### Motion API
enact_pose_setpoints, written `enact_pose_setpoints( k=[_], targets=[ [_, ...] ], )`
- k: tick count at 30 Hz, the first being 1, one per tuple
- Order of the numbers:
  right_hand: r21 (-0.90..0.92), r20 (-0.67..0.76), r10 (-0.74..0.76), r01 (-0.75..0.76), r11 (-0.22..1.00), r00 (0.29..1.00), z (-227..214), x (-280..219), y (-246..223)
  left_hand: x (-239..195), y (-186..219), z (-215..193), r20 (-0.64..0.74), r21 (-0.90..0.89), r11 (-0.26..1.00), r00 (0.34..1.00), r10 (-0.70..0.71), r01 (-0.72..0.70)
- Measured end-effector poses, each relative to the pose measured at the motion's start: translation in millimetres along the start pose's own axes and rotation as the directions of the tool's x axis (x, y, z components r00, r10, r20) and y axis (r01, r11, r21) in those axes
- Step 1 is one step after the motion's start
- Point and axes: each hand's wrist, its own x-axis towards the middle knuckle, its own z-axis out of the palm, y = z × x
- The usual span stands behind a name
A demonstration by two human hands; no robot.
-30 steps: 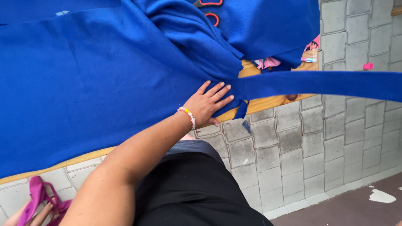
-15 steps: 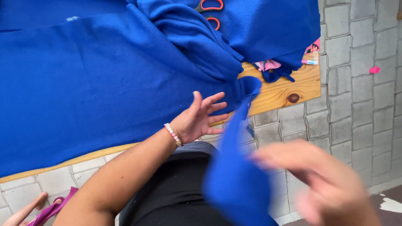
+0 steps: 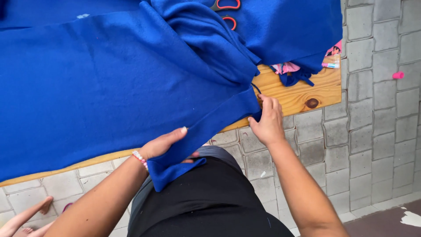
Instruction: Cutting a long strip of blue fabric with scissors and then folding the fabric on a wooden table.
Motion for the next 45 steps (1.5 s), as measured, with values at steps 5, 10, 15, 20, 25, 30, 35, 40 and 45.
enact_pose_setpoints(
  k=[5,10,15,20,25,30,35,40,45],
  targets=[
    [-0.001,-0.13,-0.024,0.024,1.0,0.991,38,6,29,-58,28,6,0.1,0.122,0.991,0.994,0.034,-0.046],
    [0.069,-0.219,0.009,0.006,0.998,0.976,57,10,47,-123,66,-34,0.168,0.332,0.826,0.891,0.422,-0.455],
    [-0.012,-0.272,-0.099,0.1,0.995,0.957,50,10,30,-131,86,-116,-0.298,0.356,0.914,0.903,0.309,-0.194],
    [-0.039,-0.255,-0.116,0.109,0.993,0.96,51,10,27,-138,79,-195,-0.313,0.342,0.929,0.915,0.254,-0.141],
    [-0.06,-0.286,-0.156,0.145,0.988,0.945,55,13,28,-202,82,-262,-0.522,0.433,0.868,0.718,0.46,-0.242],
    [-0.093,-0.278,-0.172,0.152,0.984,0.945,58,13,31,-192,31,-400,-0.745,0.656,0.755,0.168,0.646,0.008],
    [-0.145,-0.284,-0.21,0.175,0.974,0.935,64,15,36,-176,26,-323,-0.116,0.979,0.09,0.141,0.983,0.181],
    [-0.229,-0.277,-0.246,0.185,0.956,0.929,67,16,47,-147,64,-303,0.008,0.964,-0.027,0.072,0.997,0.263],
    [-0.25,-0.277,-0.229,0.16,0.955,0.933,73,18,56,-68,128,-203,0.267,0.945,-0.312,0.318,0.91,0.1]
  ],
)
